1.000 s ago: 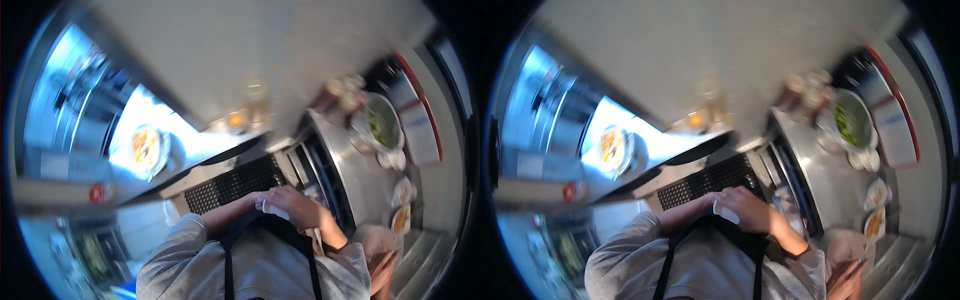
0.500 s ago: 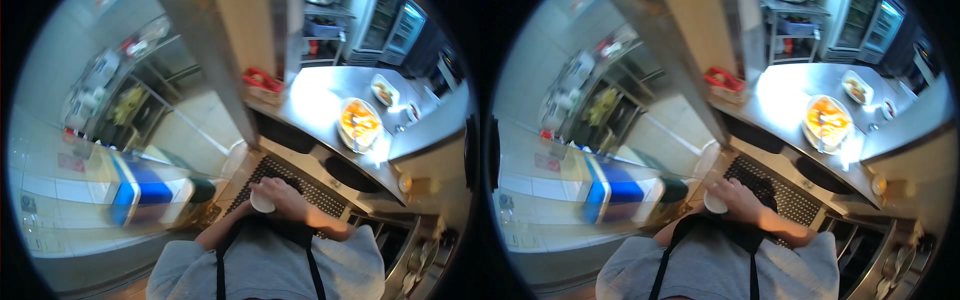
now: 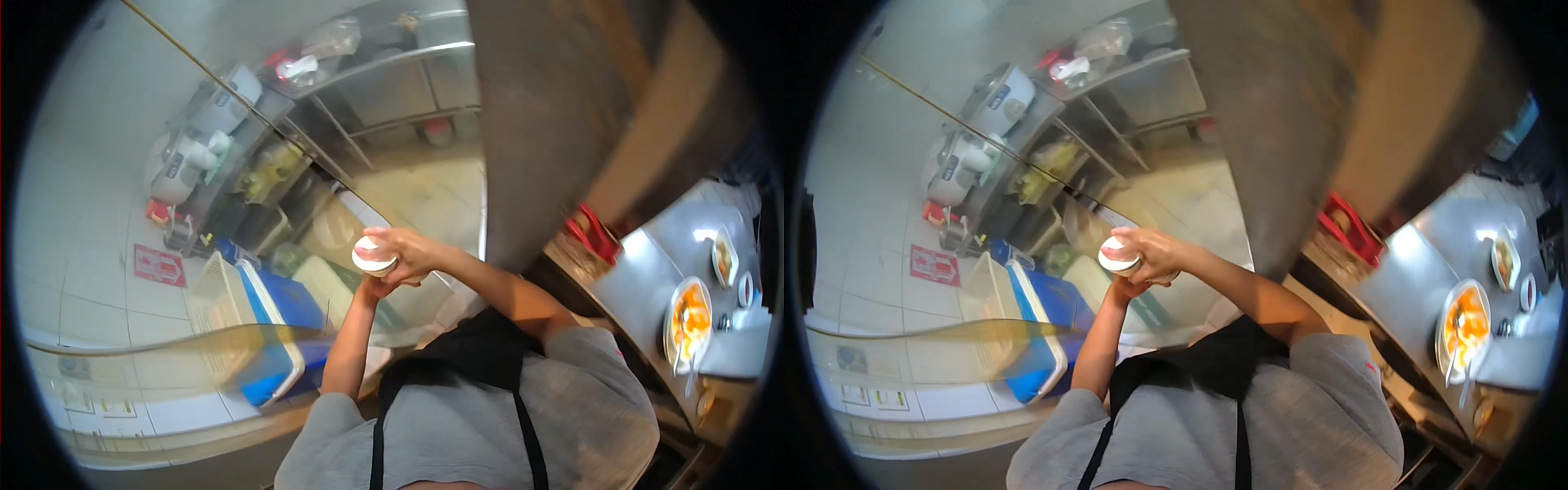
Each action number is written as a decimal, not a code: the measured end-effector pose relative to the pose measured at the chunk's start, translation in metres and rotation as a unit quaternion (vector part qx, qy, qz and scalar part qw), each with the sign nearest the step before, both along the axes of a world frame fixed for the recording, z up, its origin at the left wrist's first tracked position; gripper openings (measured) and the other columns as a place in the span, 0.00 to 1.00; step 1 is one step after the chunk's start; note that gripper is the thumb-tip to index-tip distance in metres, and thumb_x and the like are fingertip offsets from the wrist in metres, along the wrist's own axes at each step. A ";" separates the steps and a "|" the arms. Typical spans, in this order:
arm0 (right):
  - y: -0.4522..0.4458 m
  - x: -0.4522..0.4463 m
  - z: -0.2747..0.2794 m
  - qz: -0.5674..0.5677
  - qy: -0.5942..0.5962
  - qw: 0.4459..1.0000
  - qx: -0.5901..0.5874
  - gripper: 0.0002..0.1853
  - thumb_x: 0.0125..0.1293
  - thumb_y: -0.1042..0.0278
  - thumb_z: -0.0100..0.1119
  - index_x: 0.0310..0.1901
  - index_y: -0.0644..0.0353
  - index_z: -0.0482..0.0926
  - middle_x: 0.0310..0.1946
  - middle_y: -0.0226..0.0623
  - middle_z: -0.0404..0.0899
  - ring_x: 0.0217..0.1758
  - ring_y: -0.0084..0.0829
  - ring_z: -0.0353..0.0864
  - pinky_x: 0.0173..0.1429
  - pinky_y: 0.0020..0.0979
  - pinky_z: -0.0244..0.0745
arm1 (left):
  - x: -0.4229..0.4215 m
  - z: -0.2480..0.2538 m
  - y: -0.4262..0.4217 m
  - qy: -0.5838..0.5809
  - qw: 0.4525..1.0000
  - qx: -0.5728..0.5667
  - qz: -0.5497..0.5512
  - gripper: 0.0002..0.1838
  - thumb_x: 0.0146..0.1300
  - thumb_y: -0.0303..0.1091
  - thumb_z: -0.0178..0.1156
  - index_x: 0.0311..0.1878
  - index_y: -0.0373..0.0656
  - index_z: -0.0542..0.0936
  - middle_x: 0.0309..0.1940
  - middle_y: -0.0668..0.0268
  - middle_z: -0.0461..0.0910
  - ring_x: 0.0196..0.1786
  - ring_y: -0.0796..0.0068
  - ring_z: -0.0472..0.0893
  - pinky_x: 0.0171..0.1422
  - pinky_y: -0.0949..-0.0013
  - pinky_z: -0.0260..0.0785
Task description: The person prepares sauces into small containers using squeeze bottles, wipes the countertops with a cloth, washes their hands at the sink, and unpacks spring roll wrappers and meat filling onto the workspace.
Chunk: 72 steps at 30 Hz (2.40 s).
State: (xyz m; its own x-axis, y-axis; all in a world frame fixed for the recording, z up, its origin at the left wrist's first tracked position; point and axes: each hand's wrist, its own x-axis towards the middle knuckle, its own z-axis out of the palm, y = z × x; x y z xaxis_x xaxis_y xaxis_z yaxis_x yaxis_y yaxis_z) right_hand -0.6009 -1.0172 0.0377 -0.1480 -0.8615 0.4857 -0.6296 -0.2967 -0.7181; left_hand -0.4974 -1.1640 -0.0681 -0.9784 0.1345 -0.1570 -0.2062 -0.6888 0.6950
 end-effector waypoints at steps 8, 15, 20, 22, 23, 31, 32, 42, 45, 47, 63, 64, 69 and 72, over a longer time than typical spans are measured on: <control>-0.242 -0.128 0.054 0.127 0.044 0.991 0.019 0.37 0.33 0.59 0.67 0.52 0.58 0.72 0.51 0.49 0.71 0.51 0.42 0.73 0.55 0.34 0.69 | -0.101 0.072 -0.191 -0.002 0.983 -0.104 0.154 0.34 0.57 0.62 0.46 0.62 0.53 0.61 0.56 0.60 0.67 0.54 0.50 0.72 0.40 0.41 0.74; -0.298 -0.236 0.112 0.052 0.071 0.990 -0.114 0.35 0.36 0.60 0.63 0.54 0.53 0.73 0.56 0.57 0.64 0.54 0.51 0.70 0.56 0.36 0.68 | -0.224 0.155 -0.303 0.063 0.984 -0.167 0.021 0.37 0.57 0.66 0.43 0.62 0.49 0.60 0.57 0.60 0.65 0.57 0.54 0.70 0.41 0.40 0.73; -0.266 -0.304 0.095 0.019 -0.071 0.993 -0.091 0.34 0.38 0.65 0.64 0.54 0.57 0.72 0.49 0.55 0.67 0.49 0.49 0.72 0.54 0.35 0.68 | -0.296 0.172 -0.276 -0.103 0.978 -0.168 -0.061 0.39 0.54 0.68 0.45 0.62 0.53 0.60 0.59 0.62 0.63 0.58 0.57 0.69 0.39 0.39 0.75; -0.251 -0.344 0.099 0.016 -0.011 0.994 -0.104 0.34 0.38 0.66 0.64 0.55 0.56 0.71 0.49 0.55 0.67 0.50 0.49 0.71 0.55 0.34 0.67 | -0.344 0.180 -0.266 -0.103 0.968 -0.207 -0.099 0.39 0.53 0.69 0.45 0.63 0.54 0.59 0.58 0.62 0.64 0.56 0.56 0.71 0.41 0.38 0.74; -0.241 -0.365 0.102 -0.011 -0.003 0.996 -0.086 0.35 0.38 0.67 0.64 0.56 0.55 0.71 0.50 0.54 0.67 0.51 0.49 0.70 0.55 0.34 0.66 | -0.372 0.181 -0.261 -0.084 0.972 -0.185 -0.118 0.39 0.53 0.69 0.46 0.63 0.54 0.60 0.58 0.62 0.65 0.55 0.56 0.71 0.40 0.39 0.75; -0.154 -0.511 0.115 -0.179 0.049 0.982 -0.038 0.37 0.37 0.69 0.63 0.58 0.54 0.69 0.52 0.58 0.65 0.54 0.51 0.68 0.57 0.37 0.66 | -0.583 0.104 -0.177 0.041 0.983 -0.017 -0.180 0.35 0.57 0.62 0.49 0.61 0.48 0.61 0.56 0.62 0.68 0.54 0.63 0.73 0.51 0.59 0.73; -0.137 -0.525 0.111 -0.206 0.045 0.977 -0.028 0.37 0.37 0.69 0.63 0.58 0.54 0.69 0.52 0.58 0.64 0.54 0.51 0.68 0.56 0.37 0.66 | -0.604 0.094 -0.168 0.039 0.974 -0.007 -0.222 0.35 0.57 0.62 0.48 0.61 0.47 0.62 0.55 0.61 0.68 0.53 0.62 0.74 0.49 0.56 0.74; 0.059 -0.574 0.052 -0.523 -0.029 0.851 0.025 0.40 0.38 0.64 0.64 0.59 0.55 0.66 0.51 0.53 0.65 0.51 0.51 0.70 0.53 0.37 0.68 | -0.767 0.070 0.047 -0.093 0.808 -0.034 -0.581 0.35 0.60 0.61 0.45 0.61 0.44 0.62 0.57 0.61 0.67 0.52 0.61 0.74 0.44 0.55 0.77; 0.099 -0.546 0.025 -0.658 -0.014 0.752 0.034 0.40 0.37 0.66 0.66 0.59 0.55 0.66 0.53 0.52 0.64 0.49 0.51 0.70 0.53 0.38 0.69 | -0.784 0.057 0.116 -0.132 0.666 -0.135 -0.721 0.34 0.61 0.61 0.44 0.61 0.44 0.62 0.57 0.62 0.67 0.53 0.63 0.74 0.47 0.58 0.76; 0.121 -0.530 0.019 -0.728 -0.050 0.684 0.012 0.40 0.37 0.69 0.66 0.59 0.56 0.66 0.54 0.51 0.64 0.51 0.50 0.70 0.54 0.37 0.69 | -0.792 0.054 0.172 -0.154 0.546 -0.198 -0.800 0.34 0.62 0.60 0.44 0.62 0.44 0.61 0.57 0.62 0.67 0.54 0.64 0.73 0.48 0.60 0.75; 0.408 -0.542 -0.010 -0.925 -0.097 0.329 -0.163 0.39 0.42 0.71 0.69 0.60 0.60 0.64 0.58 0.44 0.63 0.58 0.37 0.68 0.57 0.30 0.66 | -0.810 0.083 0.587 -0.063 0.303 -0.318 -0.896 0.33 0.67 0.58 0.31 0.65 0.42 0.55 0.62 0.62 0.62 0.63 0.68 0.65 0.63 0.67 0.63; 0.433 -0.543 -0.011 -0.914 -0.124 0.326 -0.208 0.39 0.43 0.71 0.68 0.61 0.59 0.63 0.58 0.43 0.63 0.59 0.35 0.67 0.58 0.30 0.66 | -0.815 0.076 0.609 -0.051 0.310 -0.298 -0.901 0.34 0.67 0.58 0.30 0.66 0.42 0.55 0.62 0.61 0.61 0.63 0.67 0.65 0.64 0.66 0.62; 0.557 -0.562 -0.029 -0.857 -0.221 0.277 -0.375 0.39 0.47 0.70 0.64 0.63 0.59 0.60 0.54 0.37 0.70 0.55 0.28 0.69 0.59 0.29 0.63 | -0.842 0.032 0.735 -0.068 0.274 -0.240 -0.929 0.37 0.64 0.62 0.28 0.65 0.42 0.57 0.60 0.61 0.64 0.61 0.68 0.67 0.62 0.65 0.63; 0.641 -0.585 -0.050 -0.806 -0.220 0.240 -0.494 0.30 0.50 0.72 0.60 0.57 0.66 0.66 0.46 0.35 0.76 0.48 0.26 0.73 0.55 0.29 0.67 | -0.866 0.029 0.828 -0.020 0.245 -0.288 -0.925 0.34 0.63 0.58 0.35 0.64 0.41 0.58 0.58 0.61 0.66 0.59 0.68 0.68 0.61 0.66 0.63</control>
